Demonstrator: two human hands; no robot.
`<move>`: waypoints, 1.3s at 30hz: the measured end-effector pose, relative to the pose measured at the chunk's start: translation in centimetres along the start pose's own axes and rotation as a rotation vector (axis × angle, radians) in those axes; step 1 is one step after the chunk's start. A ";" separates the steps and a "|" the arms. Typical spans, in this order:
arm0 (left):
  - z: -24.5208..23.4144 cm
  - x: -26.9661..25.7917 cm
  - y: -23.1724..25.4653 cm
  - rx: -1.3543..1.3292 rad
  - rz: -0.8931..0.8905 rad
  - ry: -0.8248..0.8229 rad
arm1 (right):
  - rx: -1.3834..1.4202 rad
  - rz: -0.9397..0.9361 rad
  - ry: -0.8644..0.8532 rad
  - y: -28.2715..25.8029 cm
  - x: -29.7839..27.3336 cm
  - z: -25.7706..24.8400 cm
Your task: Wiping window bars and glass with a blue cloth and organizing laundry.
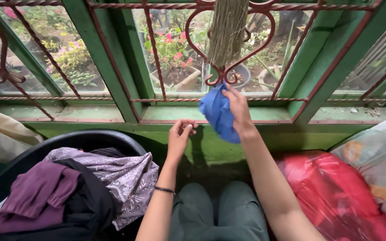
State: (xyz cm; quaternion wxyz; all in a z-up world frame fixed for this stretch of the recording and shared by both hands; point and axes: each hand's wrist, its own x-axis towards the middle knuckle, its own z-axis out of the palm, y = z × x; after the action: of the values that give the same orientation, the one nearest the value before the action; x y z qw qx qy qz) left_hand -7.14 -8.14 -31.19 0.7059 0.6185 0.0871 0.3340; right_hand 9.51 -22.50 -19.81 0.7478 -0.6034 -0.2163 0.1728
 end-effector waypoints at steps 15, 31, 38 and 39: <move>4.5 1.3 7.6 0.119 0.234 0.149 | 0.369 -0.060 -0.003 -1.3 -4.6 2.6; 9.2 7.6 6.0 -0.001 0.139 0.037 | -0.023 -0.012 -0.107 -1.3 -5.1 0.4; 4.9 5.5 4.6 0.220 0.023 0.121 | -0.203 -0.267 -0.085 4.2 -4.2 -5.1; 4.5 4.8 5.6 0.229 -0.044 0.151 | -0.181 -0.441 0.173 3.4 -4.1 -5.9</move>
State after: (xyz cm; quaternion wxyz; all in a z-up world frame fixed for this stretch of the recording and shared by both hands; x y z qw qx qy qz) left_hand -3.09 -8.94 -23.61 0.6291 0.6661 0.1911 0.3522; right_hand 9.18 -28.78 -24.64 0.7261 -0.6187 -0.2924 -0.0671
